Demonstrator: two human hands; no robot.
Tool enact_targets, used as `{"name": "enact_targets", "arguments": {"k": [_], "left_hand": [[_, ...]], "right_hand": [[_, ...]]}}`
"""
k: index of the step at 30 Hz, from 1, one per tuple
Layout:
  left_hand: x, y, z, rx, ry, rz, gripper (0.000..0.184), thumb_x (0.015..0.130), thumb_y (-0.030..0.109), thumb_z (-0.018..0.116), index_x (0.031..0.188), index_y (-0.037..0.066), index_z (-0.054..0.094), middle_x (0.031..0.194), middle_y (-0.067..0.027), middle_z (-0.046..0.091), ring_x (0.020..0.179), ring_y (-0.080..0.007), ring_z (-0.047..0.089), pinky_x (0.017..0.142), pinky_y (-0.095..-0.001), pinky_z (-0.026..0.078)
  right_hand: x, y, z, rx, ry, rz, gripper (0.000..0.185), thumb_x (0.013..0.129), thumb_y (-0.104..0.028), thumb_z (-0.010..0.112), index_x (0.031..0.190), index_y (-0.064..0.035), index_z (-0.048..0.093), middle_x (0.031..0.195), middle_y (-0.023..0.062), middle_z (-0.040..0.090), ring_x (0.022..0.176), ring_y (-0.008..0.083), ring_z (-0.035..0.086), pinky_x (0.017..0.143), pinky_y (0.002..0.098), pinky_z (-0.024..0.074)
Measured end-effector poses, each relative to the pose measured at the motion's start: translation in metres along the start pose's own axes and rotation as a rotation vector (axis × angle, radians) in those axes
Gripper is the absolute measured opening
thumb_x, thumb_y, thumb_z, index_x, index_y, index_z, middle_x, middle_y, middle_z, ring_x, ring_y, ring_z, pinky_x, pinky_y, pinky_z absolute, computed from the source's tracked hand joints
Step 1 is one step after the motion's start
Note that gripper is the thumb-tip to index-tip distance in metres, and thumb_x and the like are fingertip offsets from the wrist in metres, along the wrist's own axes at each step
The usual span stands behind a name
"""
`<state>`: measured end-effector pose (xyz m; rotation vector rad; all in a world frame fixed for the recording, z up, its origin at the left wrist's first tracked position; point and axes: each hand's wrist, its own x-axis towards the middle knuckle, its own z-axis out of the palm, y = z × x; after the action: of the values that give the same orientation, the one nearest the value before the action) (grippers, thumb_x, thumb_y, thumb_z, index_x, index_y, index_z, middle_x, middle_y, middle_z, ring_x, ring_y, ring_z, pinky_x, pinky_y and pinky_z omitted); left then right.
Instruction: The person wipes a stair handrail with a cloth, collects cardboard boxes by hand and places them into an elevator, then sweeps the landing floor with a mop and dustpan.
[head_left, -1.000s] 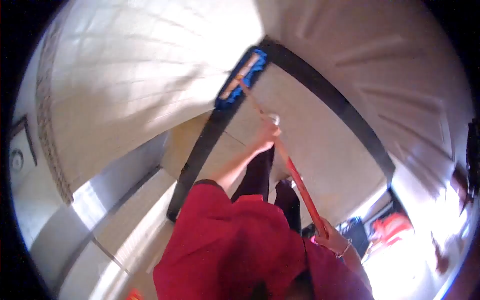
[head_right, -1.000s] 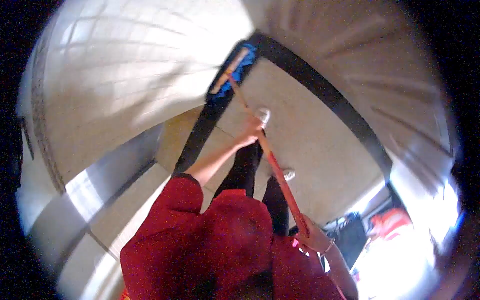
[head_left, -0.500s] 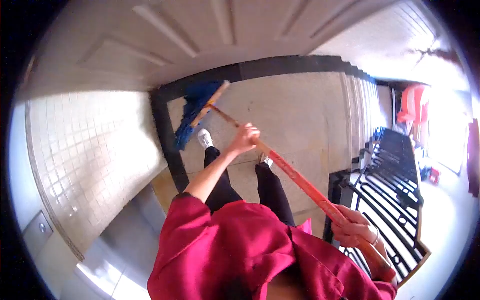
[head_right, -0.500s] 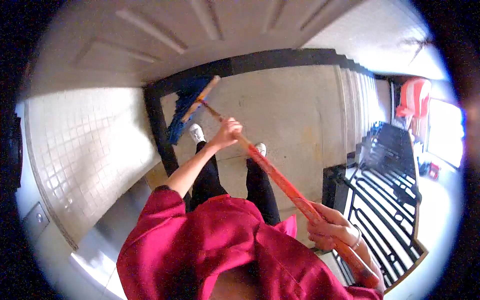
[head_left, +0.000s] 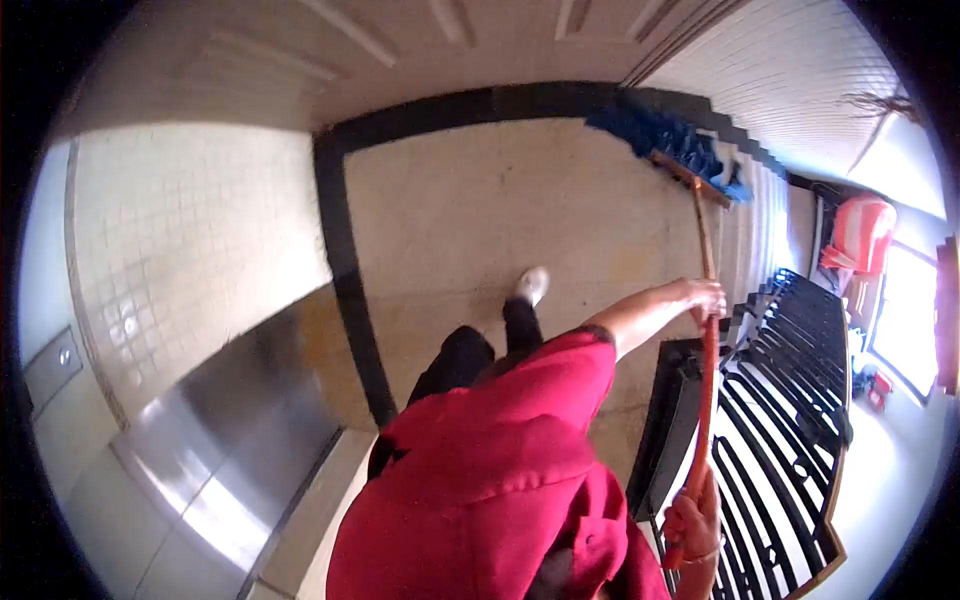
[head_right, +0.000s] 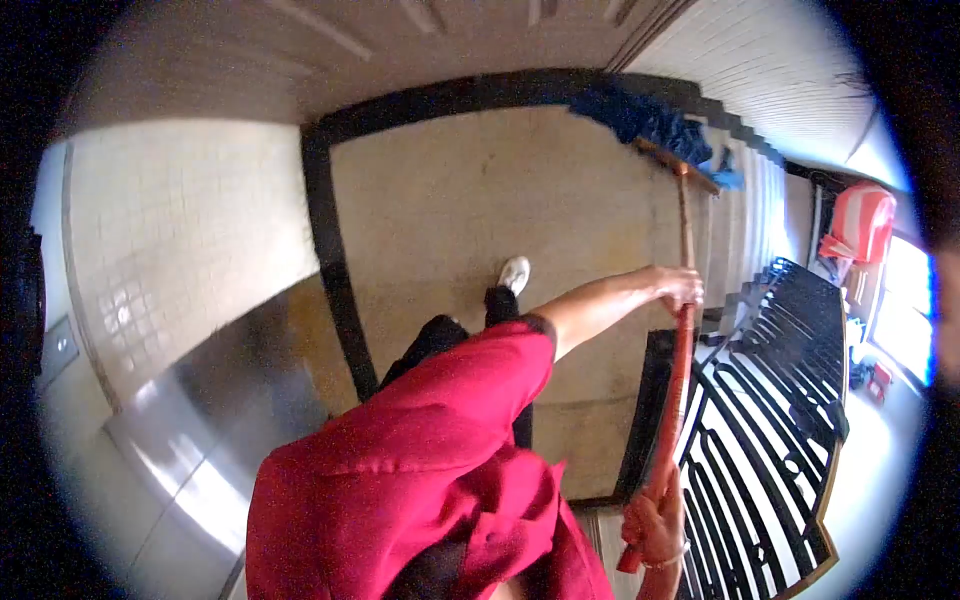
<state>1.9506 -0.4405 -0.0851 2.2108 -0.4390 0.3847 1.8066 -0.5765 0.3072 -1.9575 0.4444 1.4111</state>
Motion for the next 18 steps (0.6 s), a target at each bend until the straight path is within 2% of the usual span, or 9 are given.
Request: {"name": "enact_targets", "arguments": {"k": [2,3,4,6,10,12,13,16,18], "left_hand": [[0.002,0.052,-0.048,0.057,-0.243,-0.13,0.023,0.053,0.036,0.06,0.063,0.016,0.056,0.065,-0.0026,0.055,0.074,-0.02,0.054,0.065,-0.0337,0.042],[-0.003,0.065,-0.05,0.104,-0.211,-0.125,0.023,0.053,0.037,0.06,0.063,0.016,0.056,0.064,-0.0021,0.055,0.073,-0.0199,0.054,0.065,-0.0335,0.042],[-0.01,0.076,-0.052,0.155,-0.179,-0.137,0.023,0.054,0.038,0.059,0.062,0.017,0.056,0.063,-0.0016,0.056,0.072,-0.0198,0.055,0.065,-0.0333,0.042],[-0.038,0.109,-0.078,0.175,-0.167,-0.207,0.021,0.054,0.037,0.058,0.061,0.017,0.056,0.062,0.0003,0.056,0.07,-0.02,0.055,0.065,-0.036,0.041],[-0.128,0.172,-0.085,0.237,0.179,-0.345,0.021,0.048,0.034,0.059,0.056,0.015,0.054,0.058,-0.0023,0.053,0.066,-0.0209,0.053,0.069,-0.0365,0.037],[-0.181,0.208,-0.099,0.244,0.196,-0.458,0.02,0.047,0.031,0.06,0.059,0.016,0.054,0.063,-0.0016,0.053,0.07,-0.0201,0.052,0.07,-0.0364,0.036],[-0.209,0.229,-0.097,0.268,0.296,-0.518,0.021,0.046,0.029,0.062,0.06,0.015,0.053,0.066,-0.0014,0.053,0.074,-0.0199,0.051,0.072,-0.0362,0.035],[-0.296,0.286,-0.07,0.215,0.479,-0.726,0.025,0.044,0.022,0.064,0.064,0.013,0.052,0.071,-0.0018,0.052,0.082,-0.0201,0.047,0.076,-0.0366,0.032],[-0.349,0.312,-0.041,0.338,0.763,-0.744,0.023,0.045,0.019,0.064,0.063,0.012,0.05,0.068,-0.0037,0.05,0.079,-0.0219,0.047,0.074,-0.0377,0.032]], "right_hand": [[-0.021,0.004,-0.011,-0.02,-0.026,-0.031,0.05,0.071,0.005,0.04,0.117,-0.0086,0.026,0.054,0.0,0.035,0.035,0.006,0.032,0.027,0.017,0.0246],[-0.03,0.01,-0.023,-0.149,-0.012,-0.019,0.052,0.072,0.002,0.041,0.119,-0.0086,0.024,0.056,0.0015,0.041,0.036,0.0099,0.039,0.03,0.0226,0.0327],[-0.041,0.0,-0.024,-0.145,-0.034,0.069,0.056,0.072,0.002,0.039,0.122,-0.0091,0.017,0.056,0.0035,0.042,0.035,0.0124,0.042,0.03,0.0242,0.0358],[-0.055,0.001,-0.026,-0.301,-0.107,0.08,0.056,0.072,0.001,0.04,0.122,-0.0088,0.016,0.056,0.004,0.043,0.036,0.0128,0.043,0.031,0.0248,0.0365],[-0.078,0.023,-0.027,-0.66,-0.285,0.096,0.056,0.073,0.0,0.04,0.122,-0.0083,0.015,0.057,0.005,0.044,0.037,0.0136,0.044,0.032,0.026,0.0378],[-0.079,0.041,-0.019,-0.862,-0.403,0.08,0.056,0.073,-0.001,0.041,0.122,-0.008,0.015,0.058,0.0054,0.045,0.037,0.014,0.045,0.033,0.0266,0.0385],[-0.077,0.051,-0.014,-0.968,-0.475,0.06,0.056,0.073,-0.001,0.041,0.122,-0.0078,0.015,0.058,0.0057,0.045,0.038,0.0143,0.045,0.033,0.0269,0.0388],[-0.059,0.092,0.007,-1.265,-0.713,-0.059,0.056,0.074,-0.002,0.041,0.122,-0.0074,0.014,0.058,0.0064,0.046,0.038,0.0149,0.046,0.034,0.0278,0.0398],[-0.045,0.109,0.021,-1.401,-0.897,-0.234,0.056,0.074,-0.003,0.042,0.122,-0.0071,0.014,0.059,0.0069,0.046,0.039,0.0153,0.047,0.035,0.0284,0.0405]]}}
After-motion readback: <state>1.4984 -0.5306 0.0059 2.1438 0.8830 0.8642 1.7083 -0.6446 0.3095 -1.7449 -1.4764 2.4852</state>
